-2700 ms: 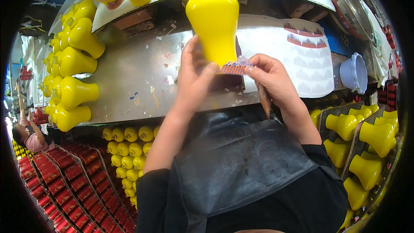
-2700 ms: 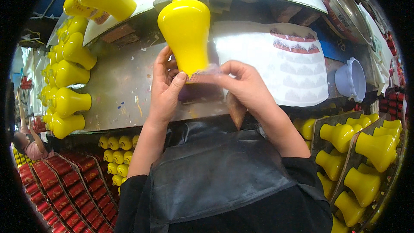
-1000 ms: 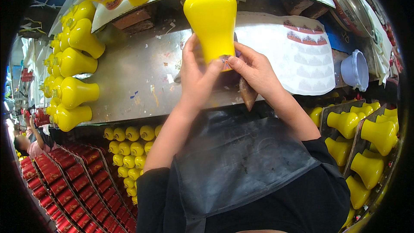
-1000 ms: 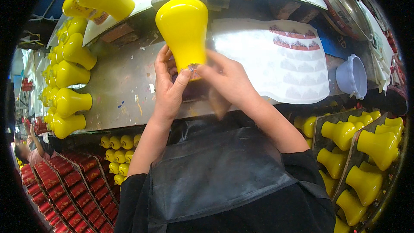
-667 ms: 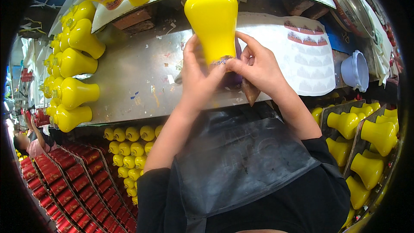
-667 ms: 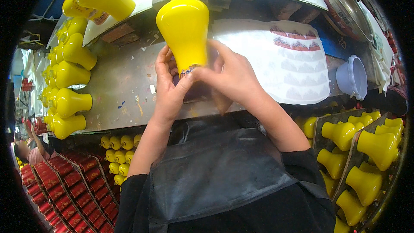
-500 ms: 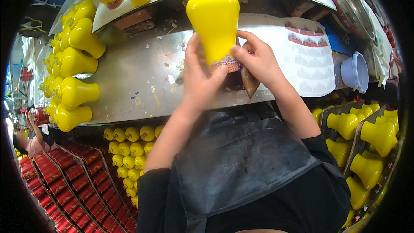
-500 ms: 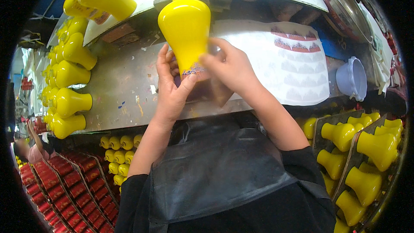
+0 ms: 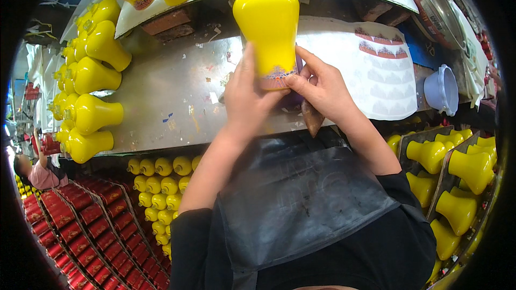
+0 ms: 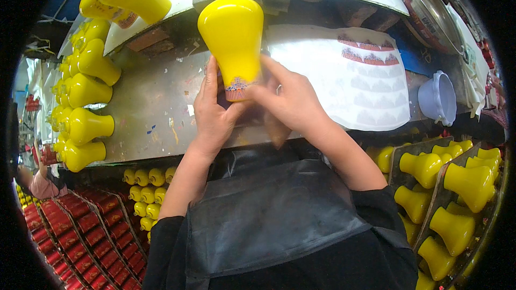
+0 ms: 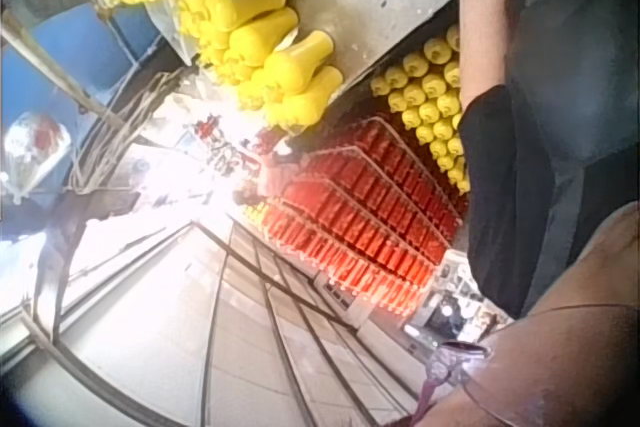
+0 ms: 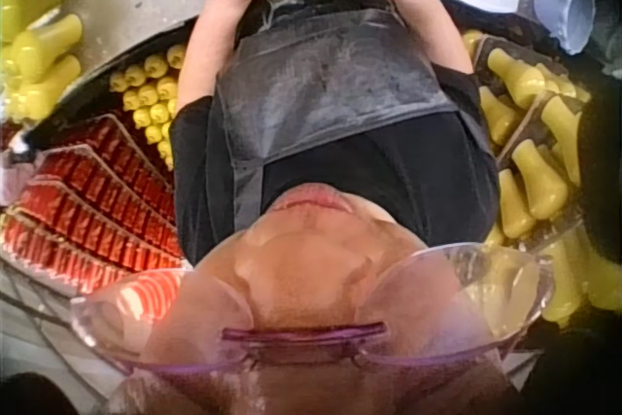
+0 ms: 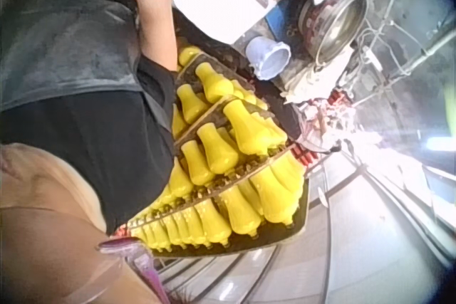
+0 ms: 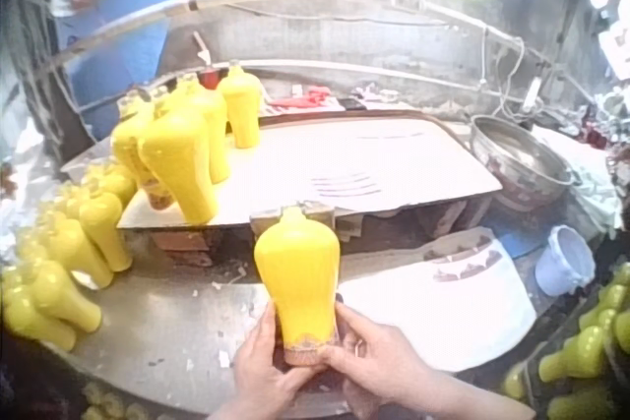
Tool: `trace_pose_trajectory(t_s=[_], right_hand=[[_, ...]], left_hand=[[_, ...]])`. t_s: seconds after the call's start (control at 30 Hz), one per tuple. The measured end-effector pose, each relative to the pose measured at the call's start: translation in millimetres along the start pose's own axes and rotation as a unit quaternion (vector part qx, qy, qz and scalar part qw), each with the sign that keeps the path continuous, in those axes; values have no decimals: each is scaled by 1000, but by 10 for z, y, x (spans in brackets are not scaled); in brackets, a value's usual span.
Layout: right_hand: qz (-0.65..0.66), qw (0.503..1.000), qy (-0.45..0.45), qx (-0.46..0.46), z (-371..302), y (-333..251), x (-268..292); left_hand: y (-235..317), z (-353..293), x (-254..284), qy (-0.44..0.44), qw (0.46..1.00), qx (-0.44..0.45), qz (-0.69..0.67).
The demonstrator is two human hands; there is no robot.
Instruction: The person applies a decorative sticker to the base of a yellow ceramic vase, then smooths it and applies a second label to the body of the vase. The finished vase is placed on a nearby shelf.
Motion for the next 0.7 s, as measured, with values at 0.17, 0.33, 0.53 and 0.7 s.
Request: trace_pose_trajectory(t_s=[0.17, 0.33, 0.53, 0.7], right_hand=[[152, 986, 51, 44, -19, 42, -5], [-1, 999, 3, 52, -56, 55, -54], [169, 986, -6, 3, -36, 129, -23], [163, 985, 0, 61, 21, 167, -150]], left_hand=[[75, -32, 37, 21, 997, -24, 73], [81, -1, 31, 30, 995, -39, 81], [48, -42, 116, 20, 991, -107, 82], [21, -56, 84, -1, 999, 4, -37]])
Point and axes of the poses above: each hand's wrist, its own z-axis towards the middle knuckle, its own x-axis out of the back of the hand, y = z × x, the point moved 4 cm from there along z, towards the middle knuckle, and after that the axes turned 15 degrees about z, right-handed, at the moved point
